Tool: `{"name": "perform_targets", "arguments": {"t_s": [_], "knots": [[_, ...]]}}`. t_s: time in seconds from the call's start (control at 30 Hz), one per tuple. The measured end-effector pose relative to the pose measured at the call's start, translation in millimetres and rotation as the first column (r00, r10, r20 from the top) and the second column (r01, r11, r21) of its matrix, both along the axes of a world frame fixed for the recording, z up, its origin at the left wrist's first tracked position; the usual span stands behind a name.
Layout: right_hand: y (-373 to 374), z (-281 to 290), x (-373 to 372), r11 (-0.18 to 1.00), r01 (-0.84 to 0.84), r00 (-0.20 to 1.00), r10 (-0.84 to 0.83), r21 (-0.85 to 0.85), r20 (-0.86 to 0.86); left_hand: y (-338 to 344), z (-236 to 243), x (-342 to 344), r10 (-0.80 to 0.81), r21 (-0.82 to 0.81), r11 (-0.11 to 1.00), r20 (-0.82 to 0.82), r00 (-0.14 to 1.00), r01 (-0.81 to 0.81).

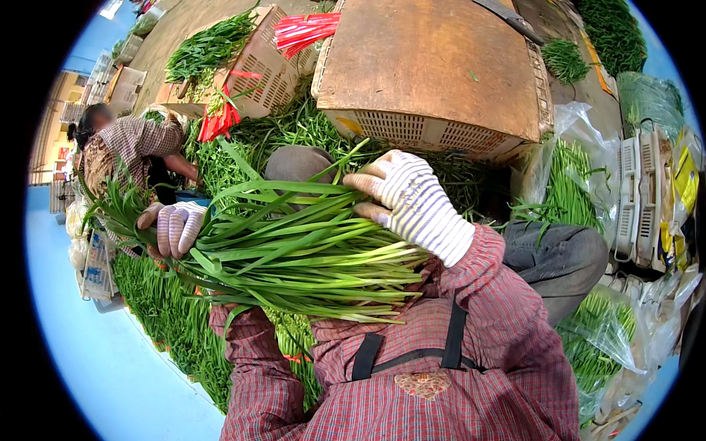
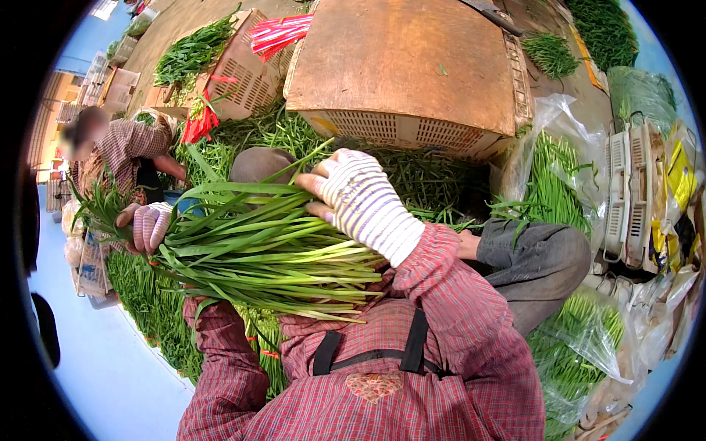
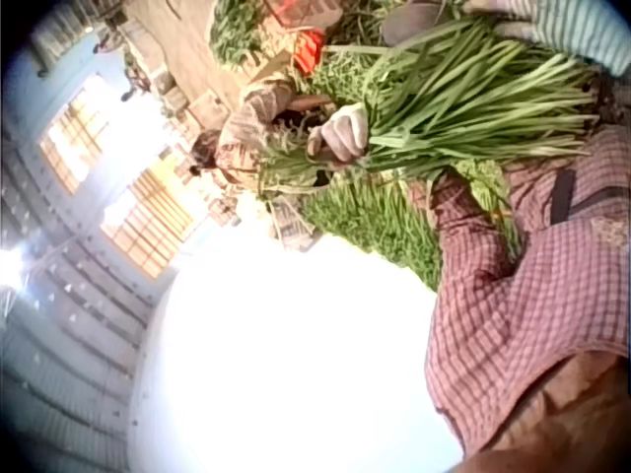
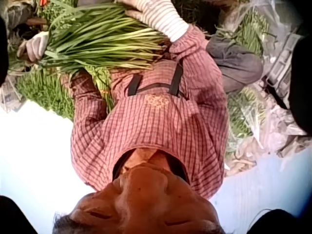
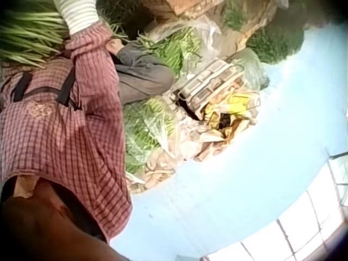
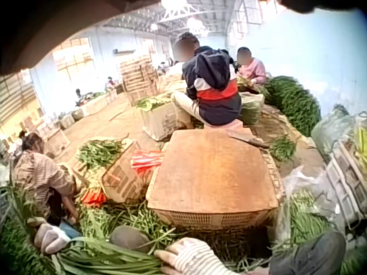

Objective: The person trims the ends of green onions with a knife, aligns them into bundles, ties them with red rubber bands, and places the bundles into a plastic bag. The person also handles a larger bunch of chives, trims the ends, and prepares them for bundling.

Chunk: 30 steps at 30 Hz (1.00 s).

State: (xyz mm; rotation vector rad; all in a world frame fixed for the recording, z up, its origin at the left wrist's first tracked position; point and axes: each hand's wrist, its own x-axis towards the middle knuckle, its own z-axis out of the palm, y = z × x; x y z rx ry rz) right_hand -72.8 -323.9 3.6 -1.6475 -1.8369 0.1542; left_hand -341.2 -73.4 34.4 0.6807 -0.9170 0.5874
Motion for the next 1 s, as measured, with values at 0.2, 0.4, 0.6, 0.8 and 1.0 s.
{"name": "perform_targets", "arguments": {"t_s": [0.2, 0.4, 0.6, 0.8, 1.0], "knots": [[5.2, -5.8, -7.7, 0.997, 0.083, 0.996, -0.082, -0.01, 0.046, -1.9, -0.7, -18.4, 0.059, -0.074, 0.995, -0.062, 0.996, -0.063], [-7.6, -2.0, 6.5, 0.967, 0.167, 0.983, -0.149, 0.194, -0.103, -3.2, -6.8, -24.0, 0.097, -0.095, 0.99, -0.112, 0.989, -0.108], [29.6, -19.5, -21.6, 1.0, 0.023, 0.993, -0.023, -0.002, 0.115, -6.5, -5.4, -18.3, 0.073, -0.133, 0.988, -0.084, 0.994, -0.083], [18.1, -20.9, -12.7, 0.999, 0.045, 0.997, -0.044, 0.026, -0.06, -13.3, -4.8, -17.1, 0.15, -0.137, 0.975, -0.167, 0.974, -0.174], [-12.6, -18.0, 14.0, 0.993, 0.111, 0.994, -0.111, 0.039, -0.003, -13.9, -5.4, -20.1, 0.188, -0.149, 0.963, -0.218, 0.958, -0.223]]}}
